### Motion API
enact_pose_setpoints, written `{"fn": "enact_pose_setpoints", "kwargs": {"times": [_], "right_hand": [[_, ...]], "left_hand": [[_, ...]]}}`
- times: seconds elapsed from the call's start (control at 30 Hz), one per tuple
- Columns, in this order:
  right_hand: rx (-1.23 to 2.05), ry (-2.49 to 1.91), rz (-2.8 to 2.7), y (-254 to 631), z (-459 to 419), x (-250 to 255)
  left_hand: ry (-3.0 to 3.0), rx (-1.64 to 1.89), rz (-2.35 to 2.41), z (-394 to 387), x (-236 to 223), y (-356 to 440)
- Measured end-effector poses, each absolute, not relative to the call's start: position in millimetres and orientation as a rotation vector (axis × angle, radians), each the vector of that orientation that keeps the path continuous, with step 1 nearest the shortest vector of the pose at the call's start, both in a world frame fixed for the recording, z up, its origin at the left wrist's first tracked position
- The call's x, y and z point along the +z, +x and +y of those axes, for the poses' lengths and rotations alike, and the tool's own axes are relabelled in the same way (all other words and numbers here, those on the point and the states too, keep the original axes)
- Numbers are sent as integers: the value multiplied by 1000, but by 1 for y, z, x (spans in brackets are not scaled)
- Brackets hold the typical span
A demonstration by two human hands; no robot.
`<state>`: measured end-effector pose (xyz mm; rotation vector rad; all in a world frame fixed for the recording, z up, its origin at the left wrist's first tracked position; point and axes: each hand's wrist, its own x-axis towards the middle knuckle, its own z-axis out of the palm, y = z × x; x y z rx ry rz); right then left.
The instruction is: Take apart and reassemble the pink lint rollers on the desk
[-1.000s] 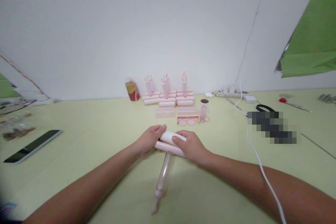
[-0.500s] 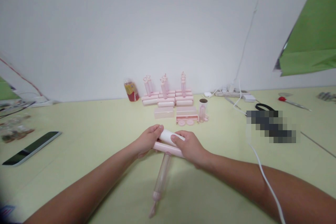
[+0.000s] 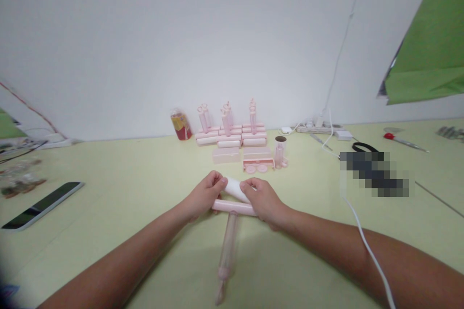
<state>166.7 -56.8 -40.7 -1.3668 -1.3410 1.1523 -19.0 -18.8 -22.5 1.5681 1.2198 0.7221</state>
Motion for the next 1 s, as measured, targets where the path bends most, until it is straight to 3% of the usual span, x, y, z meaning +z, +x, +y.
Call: {"fn": "enact_pose_setpoints", "kwargs": {"times": [0.27, 0.73, 1.0], "right_hand": [[1296, -1243, -1373, 177, -52, -41], [1216, -967, -1166, 191, -30, -64], [1366, -844, -978, 196, -28, -60]], "left_hand": [[1648, 684, 1180, -10, -33, -31], [1890, 755, 1374, 6, -32, -42], [1879, 902, 1137, 1, -24, -42]]}}
